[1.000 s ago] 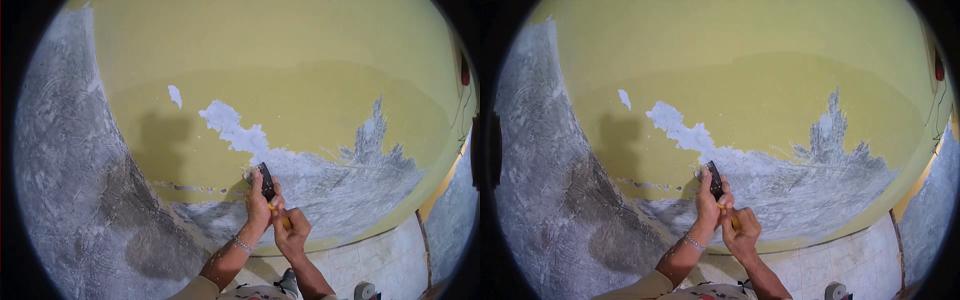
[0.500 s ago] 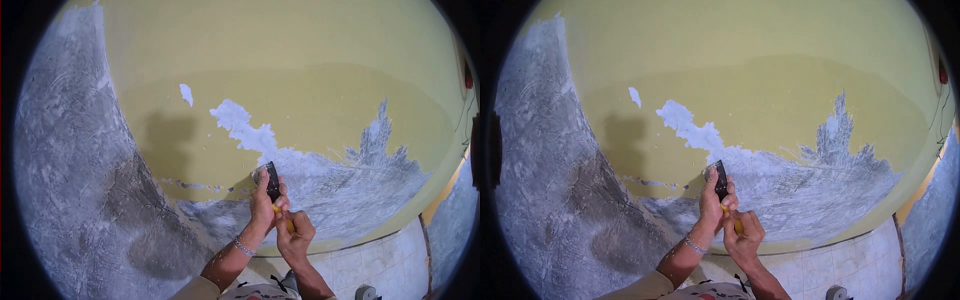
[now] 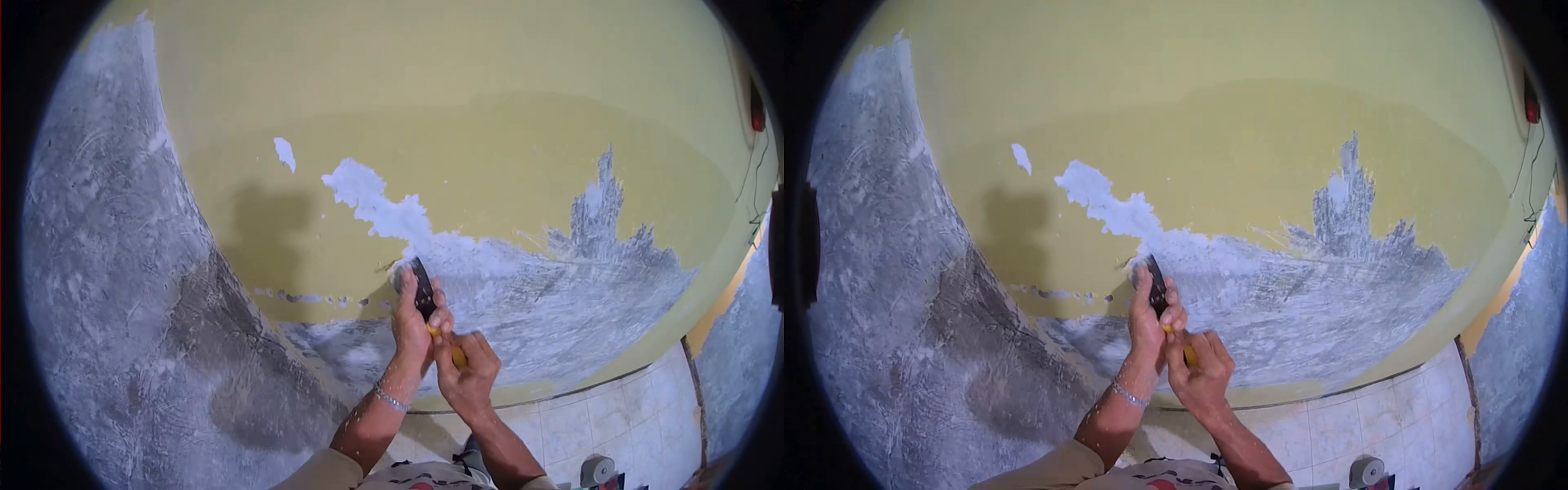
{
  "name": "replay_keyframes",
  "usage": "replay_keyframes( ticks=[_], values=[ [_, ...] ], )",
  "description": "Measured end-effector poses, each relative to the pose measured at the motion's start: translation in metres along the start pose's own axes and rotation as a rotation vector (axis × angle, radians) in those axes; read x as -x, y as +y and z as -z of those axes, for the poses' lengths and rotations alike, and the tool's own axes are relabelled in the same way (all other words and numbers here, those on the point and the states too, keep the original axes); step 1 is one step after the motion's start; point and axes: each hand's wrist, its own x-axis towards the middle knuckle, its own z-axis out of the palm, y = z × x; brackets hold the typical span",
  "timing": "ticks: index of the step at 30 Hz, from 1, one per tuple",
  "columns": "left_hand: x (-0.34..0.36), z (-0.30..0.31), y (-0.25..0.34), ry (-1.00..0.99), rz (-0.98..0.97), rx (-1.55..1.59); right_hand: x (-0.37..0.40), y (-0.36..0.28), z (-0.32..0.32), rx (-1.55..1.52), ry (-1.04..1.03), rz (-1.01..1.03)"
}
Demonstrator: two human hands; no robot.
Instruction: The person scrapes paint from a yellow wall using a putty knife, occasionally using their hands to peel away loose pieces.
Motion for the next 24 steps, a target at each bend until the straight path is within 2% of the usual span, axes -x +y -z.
replay_keyframes(
  ticks=[3,4,6,8,10,11,14,18,20,22,24],
  values=[
    [-0.002,-0.007,0.005,-0.033,0.073,-0.065,0.006,0.003,-0.002,-0.048,0.052,-0.058],
    [-0.003,-0.017,0.019,-0.076,-0.029,-0.084,-0.006,-0.002,-0.004,-0.051,0.052,-0.055],
    [-0.002,-0.038,0.037,-0.033,-0.121,-0.01,-0.029,-0.017,-0.01,-0.097,0.031,-0.006],
    [-0.001,-0.018,0.017,-0.052,0.008,-0.07,-0.02,-0.015,0.002,-0.059,0.025,0.069],
    [-0.002,-0.015,0.007,-0.076,0.049,-0.104,-0.001,-0.005,0.006,-0.059,0.049,-0.061],
    [-0.002,-0.022,0.015,-0.048,0.046,-0.093,-0.009,-0.006,0.004,-0.025,0.041,0.004],
    [-0.002,-0.03,0.021,-0.065,-0.031,-0.043,-0.019,-0.011,0.001,-0.06,0.062,-0.001],
    [-0.004,-0.023,0.013,-0.095,0.058,-0.098,-0.014,-0.001,0.0,-0.051,0.091,0.036],
    [-0.006,-0.048,0.037,-0.092,-0.125,-0.044,-0.024,-0.01,-0.001,-0.01,0.059,0.086],
    [-0.006,-0.04,0.027,-0.092,-0.113,-0.04,-0.024,-0.012,0.003,0.0,0.075,0.088],
    [-0.004,-0.02,0.008,-0.085,-0.016,-0.082,-0.018,-0.005,-0.001,-0.054,0.057,0.01]
  ],
)
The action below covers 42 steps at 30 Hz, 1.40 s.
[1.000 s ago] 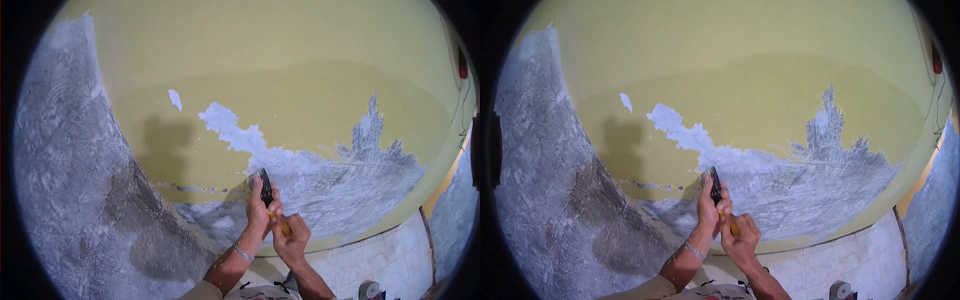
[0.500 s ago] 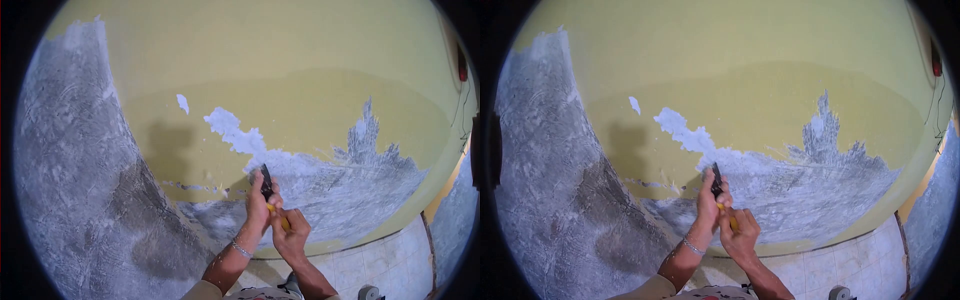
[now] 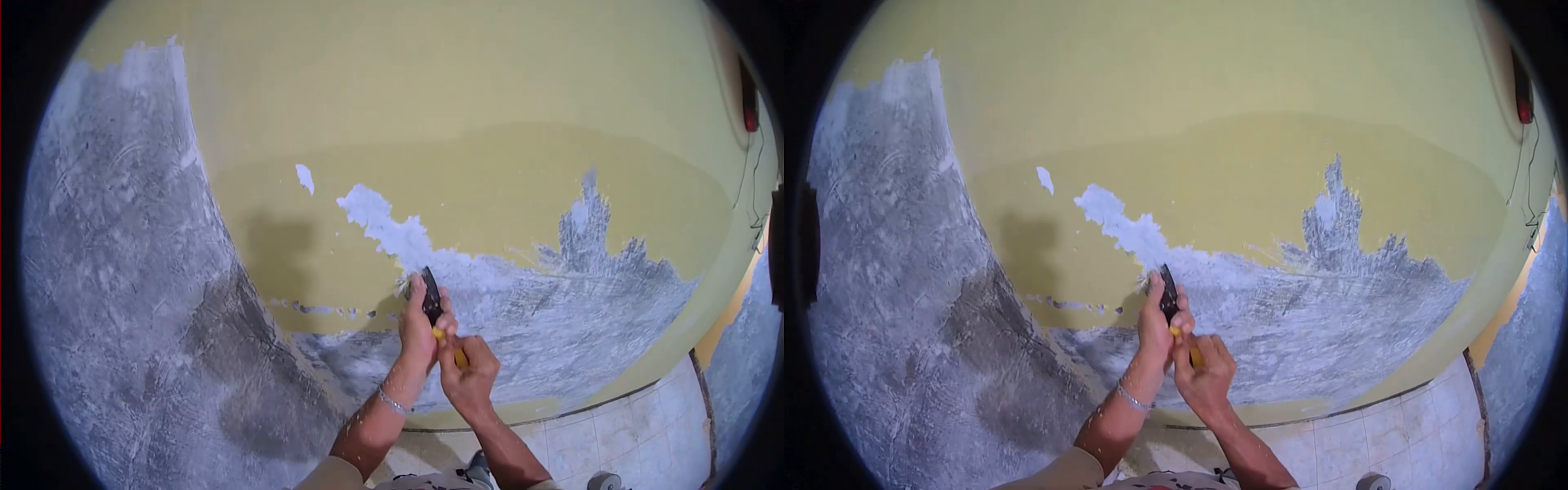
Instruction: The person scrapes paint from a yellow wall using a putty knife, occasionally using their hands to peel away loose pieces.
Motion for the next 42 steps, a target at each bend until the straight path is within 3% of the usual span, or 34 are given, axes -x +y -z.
replay_keyframes(
  ticks=[1,2,4,6,7,9,10,11,12,13,14,15,16,17,18,19,20,23,25,28,33,35,36,38,42],
  values=[
    [-0.004,-0.009,0.014,-0.062,-0.086,-0.019,-0.011,-0.001,-0.01,-0.001,0.008,0.044],
    [-0.014,-0.019,0.037,0.019,-0.171,-0.026,-0.024,-0.005,-0.019,0.002,0.016,0.082],
    [-0.017,-0.044,0.095,-0.128,-0.303,0.112,-0.075,-0.034,-0.043,-0.171,0.037,0.199],
    [-0.019,-0.045,0.107,-0.141,-0.42,0.084,-0.077,-0.046,-0.042,-0.157,0.03,0.208],
    [-0.016,-0.043,0.103,-0.15,-0.422,0.083,-0.075,-0.05,-0.041,-0.134,0.006,0.21],
    [-0.001,-0.019,0.075,0.06,-0.126,0.149,-0.04,-0.034,-0.032,-0.165,-0.013,0.109],
    [0.001,0.011,0.049,-0.055,-0.034,0.088,-0.012,-0.013,-0.029,-0.126,-0.008,0.048],
    [0.004,0.052,0.014,-0.168,0.063,0.027,0.022,0.013,-0.025,-0.086,-0.004,-0.018],
    [0.015,0.091,-0.018,0.037,0.106,-0.212,0.059,0.038,-0.012,-0.007,-0.079,-0.098],
    [0.028,0.15,-0.054,-0.06,0.253,-0.303,0.099,0.067,0.0,0.043,-0.098,-0.12],
    [0.044,0.222,-0.09,-0.022,0.443,-0.388,0.14,0.095,0.016,0.124,-0.157,-0.225],
    [0.063,0.333,-0.125,-0.186,0.539,-0.773,0.177,0.114,0.033,0.139,-0.172,-0.306],
    [0.117,0.383,-0.142,-0.019,0.502,-0.814,0.197,0.123,0.042,0.154,-0.186,-0.386],
    [0.167,0.531,-0.192,-0.208,0.348,-1.069,0.196,0.117,0.046,0.161,-0.187,-0.391],
    [0.22,0.562,-0.184,0.175,0.861,-1.156,0.196,0.108,0.053,0.121,-0.192,-0.438],
    [0.286,0.589,-0.18,0.264,0.829,-1.455,0.193,0.095,0.061,0.081,-0.196,-0.491],
    [0.326,0.58,-0.175,0.35,0.96,-0.683,0.188,0.08,0.064,0.089,-0.201,-0.51],
    [0.349,0.573,-0.176,0.372,0.949,-0.663,0.151,0.064,0.055,-0.07,-0.223,-0.633],
    [0.368,0.573,-0.178,0.407,0.917,-0.646,0.141,0.074,0.043,-0.111,-0.172,-0.407],
    [0.401,0.568,-0.182,0.478,0.837,-0.61,0.124,0.089,0.025,-0.077,-0.189,-0.245],
    [0.446,0.549,-0.176,0.584,0.68,-0.545,0.108,0.077,-0.003,-0.198,-0.114,-0.259],
    [0.45,0.494,-0.162,0.615,0.643,-0.501,0.11,0.091,-0.006,-0.213,-0.114,-0.226],
    [0.448,0.469,-0.147,0.276,0.373,-0.737,0.115,0.099,-0.003,-0.22,-0.107,-0.204],
    [0.414,0.448,-0.149,0.616,0.517,-0.542,0.107,0.106,0.008,-0.193,-0.104,-0.165],
    [0.39,0.492,-0.158,0.585,0.459,-0.507,0.066,0.083,0.014,-0.134,-0.202,-0.077]
  ],
)
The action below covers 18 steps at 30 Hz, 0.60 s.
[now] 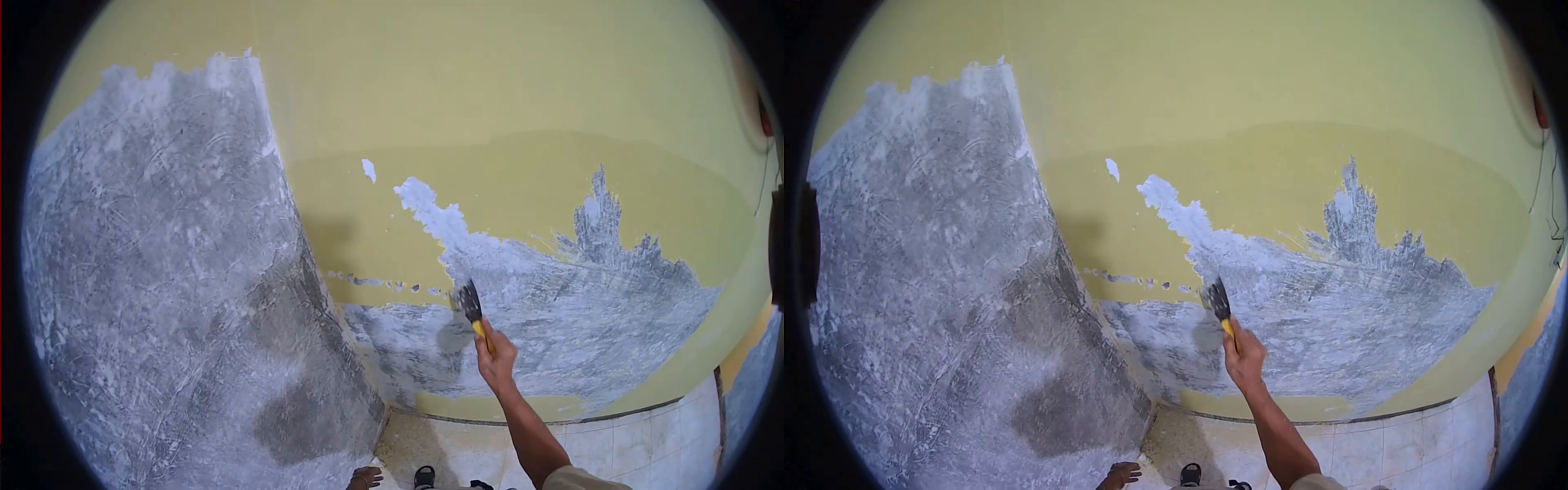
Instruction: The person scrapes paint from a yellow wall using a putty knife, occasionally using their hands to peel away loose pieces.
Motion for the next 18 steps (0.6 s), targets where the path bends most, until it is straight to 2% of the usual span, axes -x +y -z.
replay_keyframes(
  ticks=[2,4,5,8,10,11,15,18],
  values=[
    [-0.033,0.024,-0.026,0.182,0.263,-0.096,-0.032,-0.027,-0.011,0.082,-0.037,0.079],
    [-0.02,0.034,-0.035,0.208,0.305,-0.098,-0.078,-0.066,-0.034,0.077,-0.036,0.132],
    [-0.013,0.04,-0.045,0.243,0.329,-0.112,-0.102,-0.079,-0.046,0.056,-0.012,0.237],
    [0.026,0.053,-0.067,0.273,0.421,-0.082,-0.138,-0.106,-0.045,-0.017,0.017,0.275],
    [0.08,0.053,-0.081,0.04,0.094,0.01,-0.137,-0.099,-0.036,-0.06,-0.084,0.255],
    [0.082,0.051,-0.078,0.07,0.177,-0.022,-0.122,-0.082,-0.027,0.0,-0.114,0.224],
    [0.084,0.053,-0.085,0.103,0.262,0.002,0.003,0.033,0.005,0.158,-0.207,0.075],
    [0.079,0.055,-0.083,0.147,0.32,0.031,0.094,0.065,0.03,0.262,-0.226,0.002]
  ],
)
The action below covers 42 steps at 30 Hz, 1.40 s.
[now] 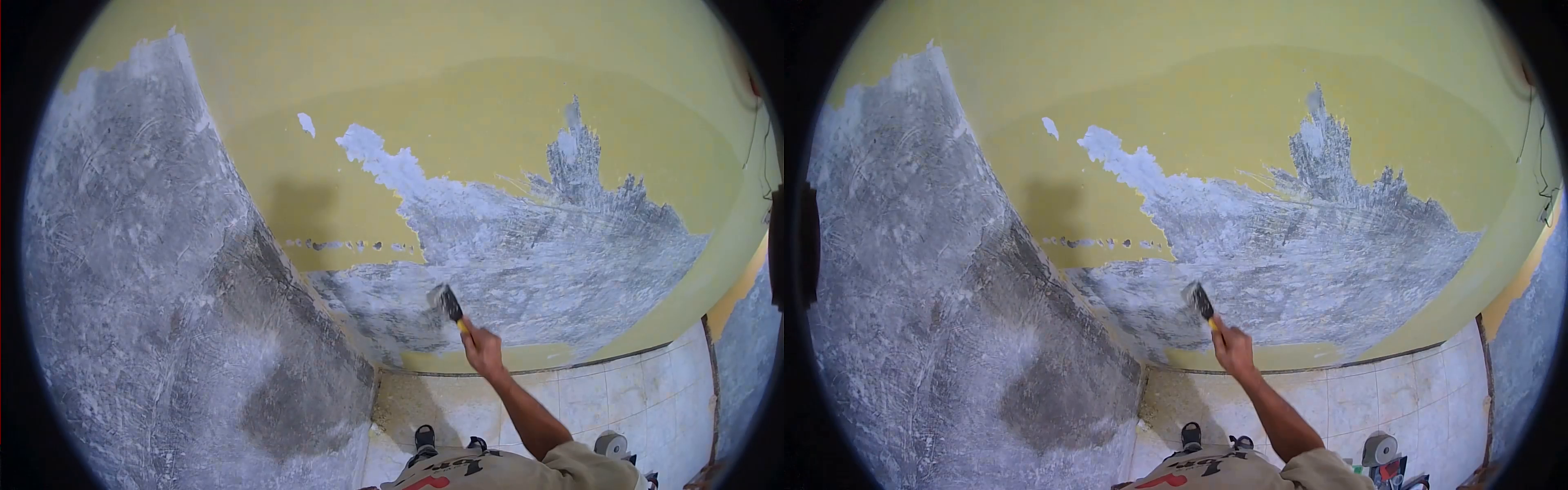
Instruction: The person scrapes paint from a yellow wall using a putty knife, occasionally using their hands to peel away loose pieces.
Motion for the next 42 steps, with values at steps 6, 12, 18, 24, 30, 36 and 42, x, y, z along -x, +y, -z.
replay_keyframes(
  ticks=[6,12,18,24,30,36,42],
  values=[
    [-0.011,0.018,0.02,0.102,0.103,0.053,-0.004,-0.046,0.006,-0.131,0.172,-0.027],
    [0.005,0.031,0.026,0.005,-0.056,0.098,-0.05,-0.066,-0.013,-0.105,0.198,0.039],
    [-0.003,-0.035,0.141,0.211,-0.162,-0.112,-0.061,-0.056,-0.016,-0.056,0.197,-0.087],
    [-0.008,-0.119,0.27,0.017,-0.43,-0.146,-0.043,-0.079,-0.006,-0.17,0.284,-0.12],
    [0.02,-0.224,0.367,-0.225,-0.507,-0.218,-0.032,-0.074,-0.012,-0.108,0.157,-0.179],
    [0.076,-0.347,0.399,-0.726,-0.414,-0.02,0.01,-0.09,-0.023,-0.355,0.174,-0.289],
    [0.097,-0.418,0.411,-0.76,-0.565,0.164,0.001,-0.077,-0.065,-0.545,0.329,-0.318]
  ],
)
